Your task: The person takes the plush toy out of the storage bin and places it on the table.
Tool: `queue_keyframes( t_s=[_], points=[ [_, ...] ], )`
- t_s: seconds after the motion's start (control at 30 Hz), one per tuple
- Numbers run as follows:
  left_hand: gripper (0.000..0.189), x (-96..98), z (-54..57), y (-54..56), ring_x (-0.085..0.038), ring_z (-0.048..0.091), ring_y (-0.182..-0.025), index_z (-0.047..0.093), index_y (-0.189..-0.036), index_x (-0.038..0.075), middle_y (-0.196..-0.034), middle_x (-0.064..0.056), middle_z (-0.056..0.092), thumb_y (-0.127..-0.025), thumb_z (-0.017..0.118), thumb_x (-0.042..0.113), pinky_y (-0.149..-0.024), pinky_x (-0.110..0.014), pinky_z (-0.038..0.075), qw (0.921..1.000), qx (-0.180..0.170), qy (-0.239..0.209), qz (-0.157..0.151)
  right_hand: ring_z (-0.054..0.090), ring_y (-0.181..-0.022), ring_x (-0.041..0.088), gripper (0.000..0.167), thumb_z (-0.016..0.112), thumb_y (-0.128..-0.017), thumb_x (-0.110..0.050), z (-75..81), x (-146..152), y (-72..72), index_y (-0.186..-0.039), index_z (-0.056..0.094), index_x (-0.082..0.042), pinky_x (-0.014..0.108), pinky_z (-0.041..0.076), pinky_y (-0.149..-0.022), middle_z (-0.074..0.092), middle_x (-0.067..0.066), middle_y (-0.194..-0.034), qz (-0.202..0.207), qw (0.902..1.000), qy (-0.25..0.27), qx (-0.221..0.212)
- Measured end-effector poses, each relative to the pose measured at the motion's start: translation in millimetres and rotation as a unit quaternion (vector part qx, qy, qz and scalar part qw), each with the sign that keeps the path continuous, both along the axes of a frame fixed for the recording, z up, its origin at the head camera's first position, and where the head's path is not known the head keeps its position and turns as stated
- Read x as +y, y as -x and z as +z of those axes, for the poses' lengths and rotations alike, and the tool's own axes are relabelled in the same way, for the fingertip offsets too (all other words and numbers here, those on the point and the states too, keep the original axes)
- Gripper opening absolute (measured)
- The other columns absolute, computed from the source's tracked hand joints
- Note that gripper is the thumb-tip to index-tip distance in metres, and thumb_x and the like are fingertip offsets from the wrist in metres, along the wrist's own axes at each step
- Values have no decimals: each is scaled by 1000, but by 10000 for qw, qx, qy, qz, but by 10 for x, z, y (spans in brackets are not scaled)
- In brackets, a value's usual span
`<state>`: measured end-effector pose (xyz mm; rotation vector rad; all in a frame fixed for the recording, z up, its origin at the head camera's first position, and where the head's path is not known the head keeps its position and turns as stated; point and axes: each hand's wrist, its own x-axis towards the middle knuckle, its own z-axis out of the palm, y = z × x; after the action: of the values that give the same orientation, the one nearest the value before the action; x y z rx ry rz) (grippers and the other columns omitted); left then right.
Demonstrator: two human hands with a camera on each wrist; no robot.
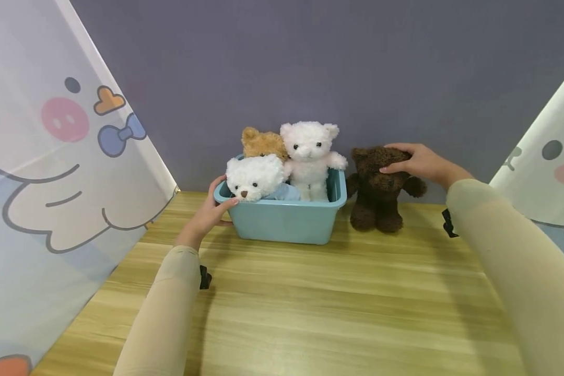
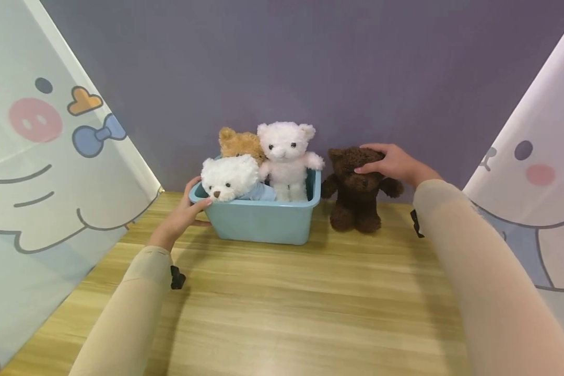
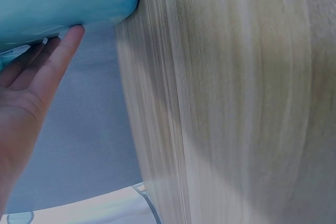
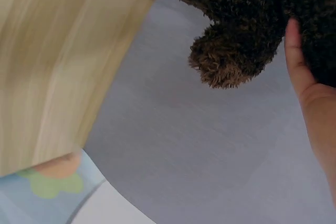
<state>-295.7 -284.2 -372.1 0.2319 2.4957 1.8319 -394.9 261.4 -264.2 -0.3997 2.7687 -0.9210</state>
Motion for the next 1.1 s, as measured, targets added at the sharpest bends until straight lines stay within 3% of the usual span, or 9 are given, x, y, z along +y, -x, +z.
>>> queue_keyframes(
  t_s=[0.23, 0.37, 0.43, 0.67, 0.97, 1.1],
  points=[
    [86, 12, -42, 0, -48, 20, -163, 0, -166, 51, -178, -21, 3, -106, 62, 42, -101, -77, 51, 10000, 19, -39, 33, 6, -162, 56, 101, 73, -96, -60, -254, -31, 39, -173, 16, -29, 82, 26, -119, -9, 18, -180, 91, 9999, 76, 52],
    [86, 12, -61, -3, -47, 20, -163, 0, -166, 50, -179, -20, 3, -106, 63, 41, -101, -76, 53, 10000, -53, -54, 51, 18, -158, 58, 101, 71, -97, -60, -322, -40, 62, -173, 12, -29, 78, 37, -116, -10, 19, -180, 81, 9997, 216, -102],
    [86, 9, -62, -2, -47, 20, -163, -1, -166, 50, -179, -20, 2, -107, 62, 41, -101, -77, 52, 9999, -71, -69, 40, 15, -159, 58, 102, 69, -98, -62, -332, -53, 81, -173, 9, -31, 78, 35, -117, -12, 18, -179, 96, 9996, 212, -134],
    [84, -7, -38, 49, -46, 24, -162, 2, -165, 51, -178, -20, 6, -107, 62, 41, -99, -75, 54, 10000, 21, -82, 51, -12, -159, 62, 101, 57, -99, -73, -304, -92, 134, -172, -2, -36, 90, 14, -114, -27, 23, -174, -22, 9999, -26, 159],
    [85, -12, -46, 63, -47, 19, -163, 1, -164, 52, -178, -20, 1, -106, 62, 43, -100, -76, 53, 10000, 3, -52, -6, -9, -158, 64, 102, 50, -101, -72, -231, -37, 150, -172, -8, -28, 89, 16, -115, -26, 27, -173, -254, 9991, -118, 323],
    [85, -25, -57, 61, -48, 20, -163, 0, -165, 52, -177, -22, 1, -106, 61, 43, -100, -76, 53, 10000, 4, -38, 8, 8, -155, 66, 101, 50, -102, -71, -215, -27, 151, -172, -8, -27, 85, 25, -115, -28, 26, -173, -237, 9993, -65, 267]
  ],
)
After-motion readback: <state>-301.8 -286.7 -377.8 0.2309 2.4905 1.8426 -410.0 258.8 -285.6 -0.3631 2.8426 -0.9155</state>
